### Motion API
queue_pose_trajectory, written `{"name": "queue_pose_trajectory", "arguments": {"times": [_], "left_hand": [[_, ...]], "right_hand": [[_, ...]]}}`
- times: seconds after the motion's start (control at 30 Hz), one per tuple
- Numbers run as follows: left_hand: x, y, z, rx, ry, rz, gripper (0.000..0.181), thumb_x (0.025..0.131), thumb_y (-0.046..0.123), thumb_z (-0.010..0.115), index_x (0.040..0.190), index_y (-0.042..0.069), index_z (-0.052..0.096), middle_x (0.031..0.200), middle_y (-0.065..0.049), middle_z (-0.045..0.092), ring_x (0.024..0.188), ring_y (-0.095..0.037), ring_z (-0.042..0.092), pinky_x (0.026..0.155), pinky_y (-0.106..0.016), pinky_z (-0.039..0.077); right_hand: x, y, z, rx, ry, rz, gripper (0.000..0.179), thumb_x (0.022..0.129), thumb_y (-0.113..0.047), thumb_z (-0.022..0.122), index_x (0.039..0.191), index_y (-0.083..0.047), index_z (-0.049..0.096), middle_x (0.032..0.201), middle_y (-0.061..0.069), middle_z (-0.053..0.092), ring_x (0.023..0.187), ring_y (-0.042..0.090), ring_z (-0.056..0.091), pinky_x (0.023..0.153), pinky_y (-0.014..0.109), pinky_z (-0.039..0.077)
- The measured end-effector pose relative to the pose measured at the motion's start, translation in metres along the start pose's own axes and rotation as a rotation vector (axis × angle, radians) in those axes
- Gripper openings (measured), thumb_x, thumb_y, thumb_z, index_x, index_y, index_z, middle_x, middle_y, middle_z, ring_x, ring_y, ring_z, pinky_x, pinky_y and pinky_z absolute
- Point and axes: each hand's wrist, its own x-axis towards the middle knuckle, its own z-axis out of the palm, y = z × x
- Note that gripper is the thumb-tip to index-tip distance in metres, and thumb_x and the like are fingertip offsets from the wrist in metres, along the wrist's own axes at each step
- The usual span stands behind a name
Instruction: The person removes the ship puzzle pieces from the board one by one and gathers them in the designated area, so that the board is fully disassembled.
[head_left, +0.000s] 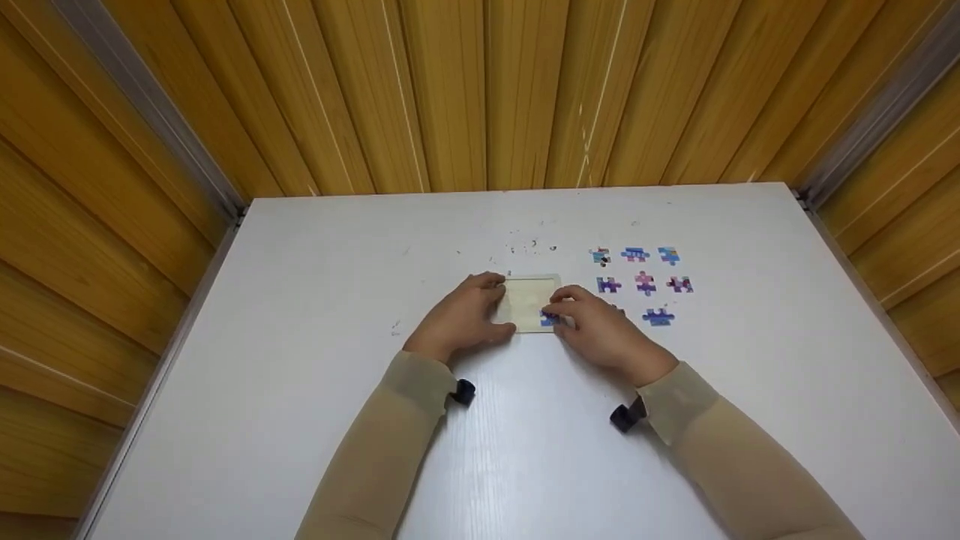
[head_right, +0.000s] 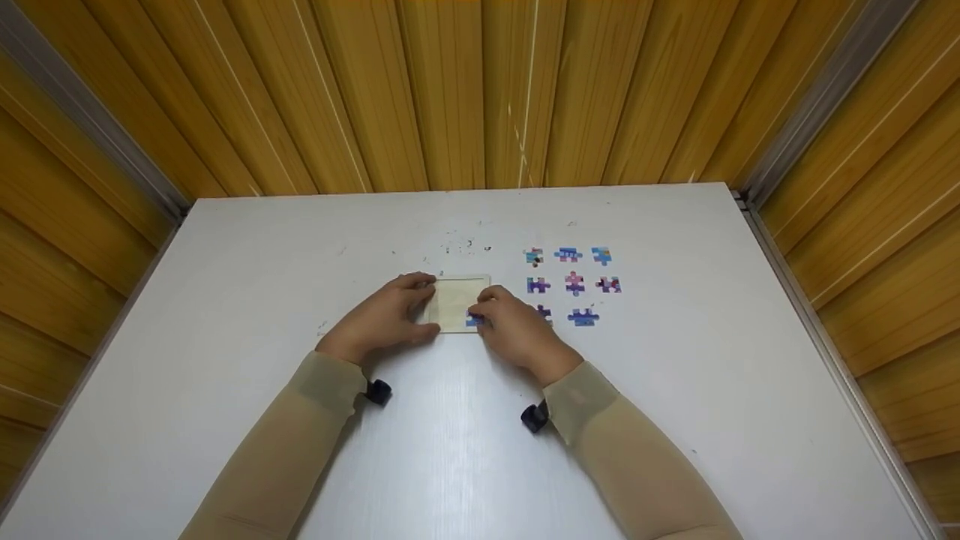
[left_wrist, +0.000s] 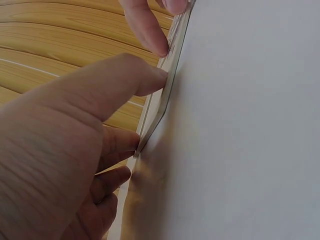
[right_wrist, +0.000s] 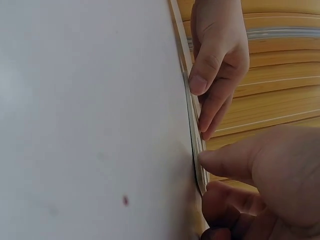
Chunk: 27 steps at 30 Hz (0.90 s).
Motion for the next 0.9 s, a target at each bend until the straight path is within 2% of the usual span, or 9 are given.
{"name": "queue_pose_trajectory", "arguments": {"times": [0.27, 0.43, 0.7, 0.9], "left_hand": [[0.0, 0.0004, -0.0002, -0.007, 0.001, -0.002, 0.08, 0.099, 0.044, 0.084, 0.166, 0.009, 0.058, 0.18, -0.001, 0.046, 0.17, -0.025, 0.042, 0.14, -0.041, 0.038], [0.0001, 0.0005, 0.0001, -0.016, 0.003, -0.016, 0.081, 0.098, 0.044, 0.084, 0.166, 0.009, 0.058, 0.18, 0.001, 0.045, 0.171, -0.023, 0.04, 0.14, -0.04, 0.038], [0.0014, 0.0005, -0.0004, -0.007, 0.001, -0.017, 0.084, 0.098, 0.045, 0.085, 0.167, 0.008, 0.056, 0.18, 0.002, 0.045, 0.171, -0.023, 0.039, 0.141, -0.04, 0.036], [-0.0004, 0.0011, -0.0001, -0.017, -0.003, -0.018, 0.084, 0.098, 0.044, 0.086, 0.167, 0.008, 0.056, 0.181, 0.001, 0.045, 0.172, -0.024, 0.038, 0.141, -0.041, 0.035]], "right_hand": [[0.0007, -0.002, 0.0021, 0.013, 0.009, -0.009, 0.04, 0.112, -0.011, 0.067, 0.152, -0.012, 0.073, 0.156, 0.013, 0.062, 0.146, 0.036, 0.062, 0.126, 0.061, 0.052], [0.0028, -0.0003, 0.0023, 0.012, 0.024, -0.014, 0.045, 0.111, -0.01, 0.069, 0.155, -0.011, 0.07, 0.153, 0.016, 0.063, 0.141, 0.037, 0.065, 0.122, 0.061, 0.054], [0.006, -0.0034, 0.0013, 0.082, 0.037, 0.042, 0.055, 0.108, -0.006, 0.073, 0.162, -0.008, 0.063, 0.151, 0.013, 0.062, 0.137, 0.033, 0.064, 0.123, 0.057, 0.054], [0.0043, -0.0028, 0.0033, 0.091, 0.022, 0.052, 0.048, 0.109, -0.006, 0.072, 0.157, -0.011, 0.068, 0.151, 0.014, 0.06, 0.134, 0.032, 0.062, 0.121, 0.057, 0.055]]}}
